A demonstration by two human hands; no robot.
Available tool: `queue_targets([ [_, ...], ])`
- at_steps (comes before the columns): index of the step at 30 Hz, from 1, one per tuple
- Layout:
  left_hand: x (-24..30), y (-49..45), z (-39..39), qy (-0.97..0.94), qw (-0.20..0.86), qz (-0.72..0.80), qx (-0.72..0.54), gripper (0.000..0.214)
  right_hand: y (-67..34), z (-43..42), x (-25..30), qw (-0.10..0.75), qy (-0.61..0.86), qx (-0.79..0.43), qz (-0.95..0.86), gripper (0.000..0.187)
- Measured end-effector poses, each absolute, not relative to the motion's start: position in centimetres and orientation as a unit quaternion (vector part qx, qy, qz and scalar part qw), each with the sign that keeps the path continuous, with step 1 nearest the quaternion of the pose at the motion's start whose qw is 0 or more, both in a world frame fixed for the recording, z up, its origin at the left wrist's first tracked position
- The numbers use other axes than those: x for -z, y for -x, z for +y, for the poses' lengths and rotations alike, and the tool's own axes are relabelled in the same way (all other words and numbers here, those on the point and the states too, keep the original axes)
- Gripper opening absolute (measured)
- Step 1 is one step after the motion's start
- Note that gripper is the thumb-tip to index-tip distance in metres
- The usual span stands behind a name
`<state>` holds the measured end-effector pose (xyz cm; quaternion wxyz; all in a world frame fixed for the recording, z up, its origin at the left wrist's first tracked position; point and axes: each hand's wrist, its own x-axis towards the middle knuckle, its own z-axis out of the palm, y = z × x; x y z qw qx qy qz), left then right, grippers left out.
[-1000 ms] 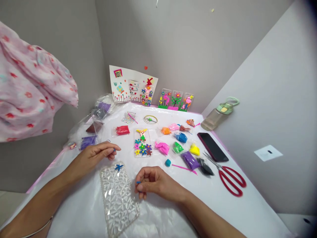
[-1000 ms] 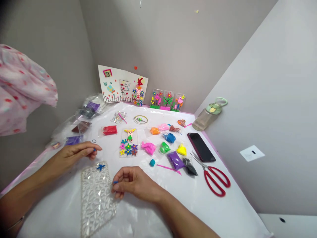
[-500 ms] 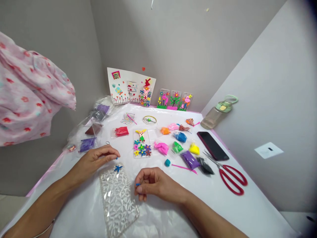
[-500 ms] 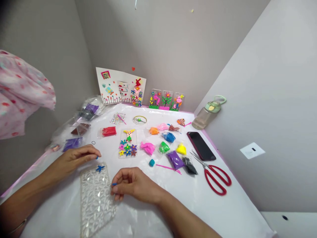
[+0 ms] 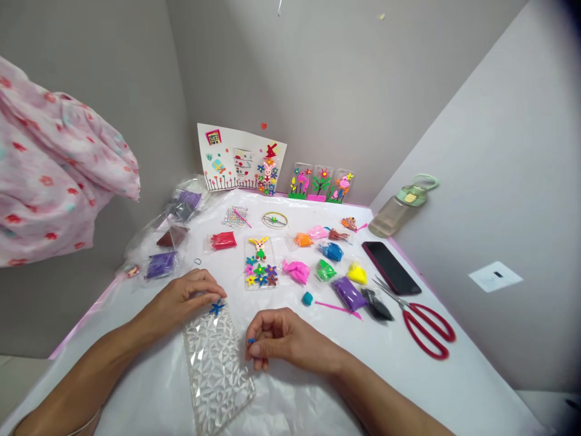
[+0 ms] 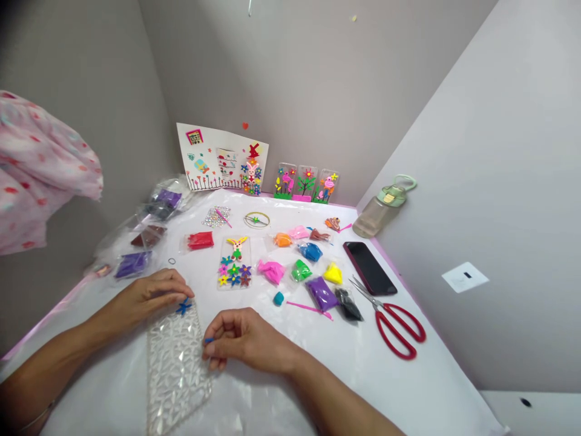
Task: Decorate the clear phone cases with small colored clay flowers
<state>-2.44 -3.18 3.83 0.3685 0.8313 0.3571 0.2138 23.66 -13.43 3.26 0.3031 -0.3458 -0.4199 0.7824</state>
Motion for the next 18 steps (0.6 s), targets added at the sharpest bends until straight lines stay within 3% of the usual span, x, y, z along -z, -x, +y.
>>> queue_targets([
  [18,-2.7,2.7,-2.9,-0.836,0.363,0.363,-0.196,0.03,-23.7,-13.5,-3.5,0.306,0.35,-0.778,-0.423,0.048],
])
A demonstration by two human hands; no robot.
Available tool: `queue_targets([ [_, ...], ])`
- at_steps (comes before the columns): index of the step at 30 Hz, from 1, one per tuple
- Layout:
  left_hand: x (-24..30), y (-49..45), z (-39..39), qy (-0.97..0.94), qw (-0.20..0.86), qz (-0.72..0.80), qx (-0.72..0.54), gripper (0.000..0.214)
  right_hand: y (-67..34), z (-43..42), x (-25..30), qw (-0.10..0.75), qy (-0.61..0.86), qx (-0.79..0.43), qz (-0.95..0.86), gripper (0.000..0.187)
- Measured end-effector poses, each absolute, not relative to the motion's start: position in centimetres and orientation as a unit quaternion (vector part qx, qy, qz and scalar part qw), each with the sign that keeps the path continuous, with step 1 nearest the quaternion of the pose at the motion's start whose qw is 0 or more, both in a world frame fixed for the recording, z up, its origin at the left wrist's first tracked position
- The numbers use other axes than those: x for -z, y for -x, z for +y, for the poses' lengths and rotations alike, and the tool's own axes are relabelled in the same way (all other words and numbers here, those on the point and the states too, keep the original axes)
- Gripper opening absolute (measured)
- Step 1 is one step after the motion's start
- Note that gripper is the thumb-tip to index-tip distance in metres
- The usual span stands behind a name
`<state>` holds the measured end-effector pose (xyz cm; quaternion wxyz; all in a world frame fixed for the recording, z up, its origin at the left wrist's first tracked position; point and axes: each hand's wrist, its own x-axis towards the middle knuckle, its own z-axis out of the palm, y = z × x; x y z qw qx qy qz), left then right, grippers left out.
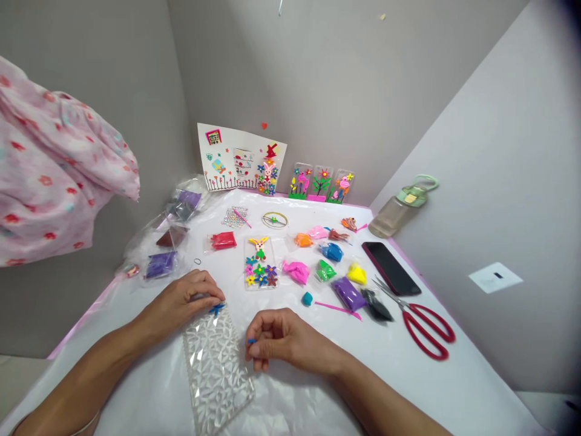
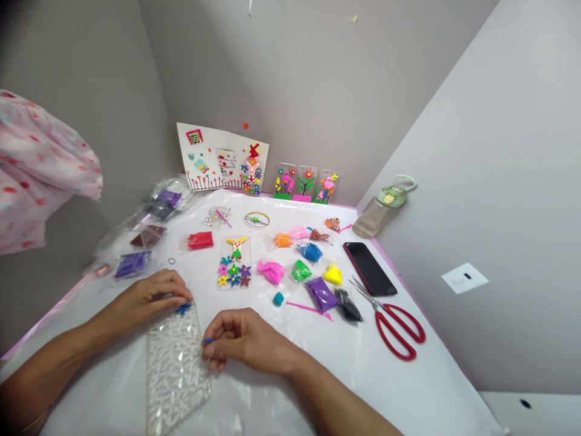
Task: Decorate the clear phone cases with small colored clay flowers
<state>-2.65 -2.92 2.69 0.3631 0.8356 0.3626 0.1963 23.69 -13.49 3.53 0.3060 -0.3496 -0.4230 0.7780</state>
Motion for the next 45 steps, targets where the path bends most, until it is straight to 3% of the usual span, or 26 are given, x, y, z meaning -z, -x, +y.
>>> queue_targets([
  [14,-3.1,2.4,-3.4,-0.825,0.313,0.4,-0.249,0.04,-23.9,-13.4,-4.4,0.326,0.394,-0.717,-0.475,0.049],
  [20,-3.5,0.5,-9.0,-0.829,0.314,0.355,-0.297,0.026,-23.9,-13.3,-4.5,0.37,0.413,-0.704,-0.443,0.046],
  [21,-2.8,0.0,-10.3,-0.835,0.324,0.34,-0.287,0.031,-23.8,-13.3,-4.5,0.376,0.409,-0.711,-0.431,0.046],
  [23,-0.8,-0.7,-12.3,-0.826,0.349,0.334,-0.29,0.045,-23.6,-13.4,-4.4,0.389,0.395,-0.729,-0.402,0.05],
  [26,1.6,-1.7,-13.5,-0.776,0.398,0.349,-0.344,0.041,-23.2,-13.4,-4.3,0.41,0.39,-0.739,-0.366,0.065],
  [29,1.2,-2.4,-13.1,-0.808,0.341,0.317,-0.361,0.034,-23.0,-13.5,-4.5,0.419,0.394,-0.729,-0.371,0.071],
  [32,-1.5,-3.3,-12.5,-0.823,0.285,0.3,-0.388,0.03,-23.3,-13.6,-5.2,0.436,0.395,-0.699,-0.407,0.064],
  [37,-4.2,-4.2,-12.3,-0.79,0.302,0.352,-0.401,0.017,-25.1,-13.3,-6.8,0.507,0.421,-0.577,-0.482,0.048],
  [41,-3.7,-4.0,-12.5,-0.765,0.367,0.373,-0.374,0.02,-27.3,-12.6,-7.8,0.543,0.447,-0.521,-0.483,0.041],
  [45,-4.1,-3.4,-12.5,-0.735,0.473,0.359,-0.328,0.032,-31.2,-11.7,-10.0,0.496,0.541,-0.385,-0.559,0.03],
])
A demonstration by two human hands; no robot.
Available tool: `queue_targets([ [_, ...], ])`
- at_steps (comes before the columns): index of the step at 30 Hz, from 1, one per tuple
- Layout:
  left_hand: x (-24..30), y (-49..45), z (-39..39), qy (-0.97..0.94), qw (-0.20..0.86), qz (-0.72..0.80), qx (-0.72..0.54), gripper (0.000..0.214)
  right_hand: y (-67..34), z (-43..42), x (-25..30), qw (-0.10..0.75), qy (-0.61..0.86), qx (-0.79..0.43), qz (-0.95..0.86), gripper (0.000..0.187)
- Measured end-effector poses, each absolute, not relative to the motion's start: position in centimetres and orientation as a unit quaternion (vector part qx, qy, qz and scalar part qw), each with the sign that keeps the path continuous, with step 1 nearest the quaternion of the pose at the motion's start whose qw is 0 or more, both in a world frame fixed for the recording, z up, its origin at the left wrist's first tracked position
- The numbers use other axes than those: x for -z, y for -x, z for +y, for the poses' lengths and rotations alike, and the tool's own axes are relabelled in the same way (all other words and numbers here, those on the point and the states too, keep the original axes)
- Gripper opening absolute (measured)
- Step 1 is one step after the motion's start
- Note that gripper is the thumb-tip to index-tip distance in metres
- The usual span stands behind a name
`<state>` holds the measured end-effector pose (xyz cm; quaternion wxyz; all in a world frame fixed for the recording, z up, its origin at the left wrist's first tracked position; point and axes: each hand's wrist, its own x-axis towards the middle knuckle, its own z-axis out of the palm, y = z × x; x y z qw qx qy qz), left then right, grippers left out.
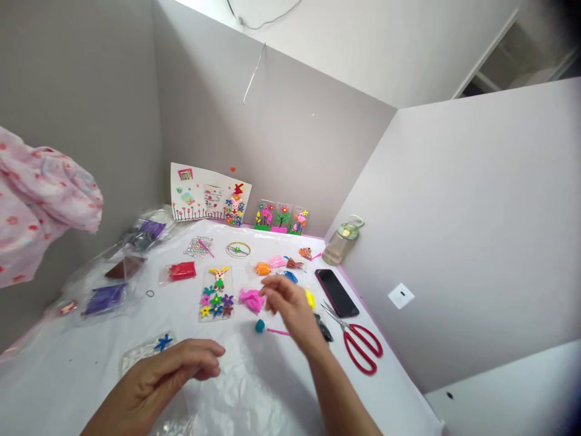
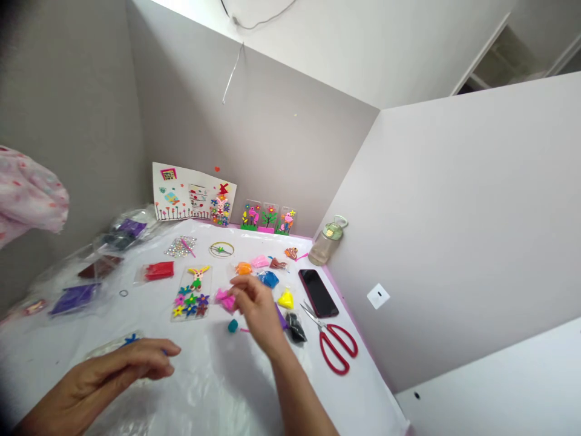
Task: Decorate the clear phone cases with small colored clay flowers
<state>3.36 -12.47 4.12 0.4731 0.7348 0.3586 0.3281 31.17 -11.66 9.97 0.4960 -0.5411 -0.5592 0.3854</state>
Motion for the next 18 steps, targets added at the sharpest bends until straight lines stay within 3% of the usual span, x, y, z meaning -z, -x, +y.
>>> queue_targets([
  [2,-4.9,-3.3,-12.5,-0.719,0.5,0.351,-0.331,0.033,-33.5,-11.0,-11.0,0.409,0.639,-0.208,-0.618,0.028],
  [5,-6.1,-3.9,-13.0,-0.705,0.505,0.352,-0.353,0.032,-36.4,-9.4,-11.1,0.354,0.7,-0.126,-0.608,0.028],
  [11,-5.9,-6.3,-14.7,-0.708,0.558,0.301,-0.31,0.031,-38.5,-6.0,-7.8,0.231,0.767,-0.08,-0.593,0.059],
  [18,-6.0,-6.1,-13.8,-0.676,0.529,0.358,-0.367,0.037,-36.1,-10.0,-8.3,0.236,0.713,-0.054,-0.658,0.063],
])
